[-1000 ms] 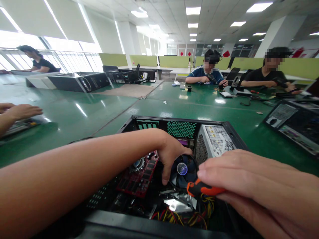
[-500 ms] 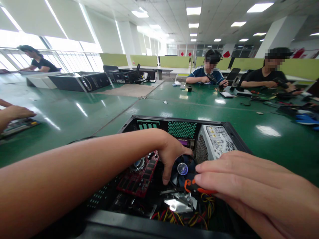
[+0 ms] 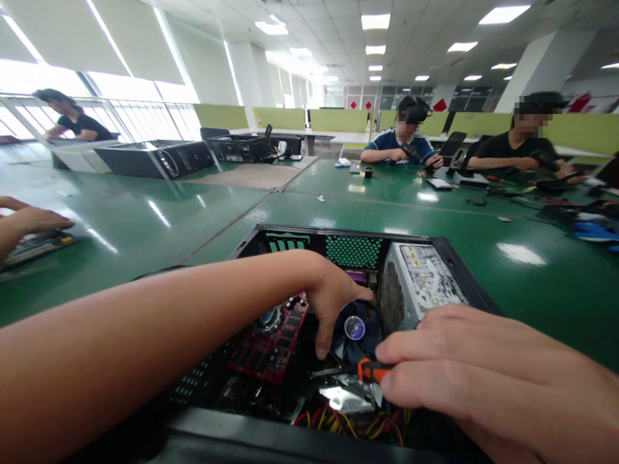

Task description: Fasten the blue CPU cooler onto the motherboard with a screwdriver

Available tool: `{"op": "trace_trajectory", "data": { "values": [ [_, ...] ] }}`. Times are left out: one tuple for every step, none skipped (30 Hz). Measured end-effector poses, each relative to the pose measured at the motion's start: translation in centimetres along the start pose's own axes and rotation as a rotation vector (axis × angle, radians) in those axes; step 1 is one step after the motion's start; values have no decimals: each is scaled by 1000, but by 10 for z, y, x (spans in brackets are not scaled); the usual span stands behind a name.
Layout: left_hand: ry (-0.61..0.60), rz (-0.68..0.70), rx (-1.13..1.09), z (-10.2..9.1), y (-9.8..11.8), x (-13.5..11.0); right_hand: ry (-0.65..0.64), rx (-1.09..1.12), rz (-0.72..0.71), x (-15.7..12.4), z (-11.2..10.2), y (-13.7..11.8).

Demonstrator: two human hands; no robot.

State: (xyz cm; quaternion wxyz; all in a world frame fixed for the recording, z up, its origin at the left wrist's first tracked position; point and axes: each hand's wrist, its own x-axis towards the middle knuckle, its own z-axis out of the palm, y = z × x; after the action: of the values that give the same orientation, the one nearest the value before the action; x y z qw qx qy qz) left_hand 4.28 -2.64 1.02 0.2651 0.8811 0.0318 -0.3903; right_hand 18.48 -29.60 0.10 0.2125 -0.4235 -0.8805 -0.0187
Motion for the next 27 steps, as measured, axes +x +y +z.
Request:
{"op": "trace_trajectory", "data": {
  "values": [
    [0,0,-2,0,0,0,-19,13,-11,2,-1,-1],
    [2,1,-4,0,0,0,-15,14,-11,6,-3,-1],
    [3,3,-8,0,0,0,8,7,6,9,-4,-3],
    [2,5,-13,1,0,0,28,1,22,14,-5,-4],
    [2,5,-18,1,0,1,51,-1,43,18,-6,-5],
    [4,4,-24,1,0,1,74,5,61,21,-6,-6],
    [6,2,-28,1,0,1,91,16,80,23,-6,-7],
    [9,-1,-30,1,0,2,102,31,95,23,-5,-8],
    [11,-3,-32,1,0,2,116,45,113,22,-3,-9],
    [12,-5,-34,1,0,2,143,60,135,18,0,-9],
    [10,-7,-38,1,1,3,172,73,164,13,4,-9],
    [8,-7,-43,1,1,3,195,88,184,7,7,-9],
    [6,-6,-48,0,1,2,223,102,201,1,11,-8],
    [4,-4,-51,0,2,2,243,115,210,-6,14,-7],
    [3,-2,-51,0,2,2,252,122,216,-12,16,-6],
    [3,-1,-47,0,3,2,257,127,217,-16,18,-5],
    [2,0,-44,0,3,2,260,130,216,-19,18,-4],
    [3,-1,-40,-1,3,1,261,132,216,-20,18,-3],
    [5,-3,-37,-1,3,1,261,134,217,-18,17,-3],
    [8,-5,-34,-1,3,1,261,136,218,-15,15,-3],
    [12,-8,-29,-1,3,1,257,137,217,-11,13,-4],
    [12,-13,-24,-1,3,1,248,137,211,-6,10,-5],
    [10,-18,-19,-1,4,1,228,139,197,0,7,-6],
    [6,-23,-15,-1,4,1,199,139,174,6,4,-7],
    [0,-27,-14,-1,4,1,162,135,153,11,1,-8],
    [-4,-30,-17,-1,4,1,124,122,138,16,-1,-9],
    [-5,-31,-24,-1,4,1,97,96,136,20,-3,-10]
  ]
}}
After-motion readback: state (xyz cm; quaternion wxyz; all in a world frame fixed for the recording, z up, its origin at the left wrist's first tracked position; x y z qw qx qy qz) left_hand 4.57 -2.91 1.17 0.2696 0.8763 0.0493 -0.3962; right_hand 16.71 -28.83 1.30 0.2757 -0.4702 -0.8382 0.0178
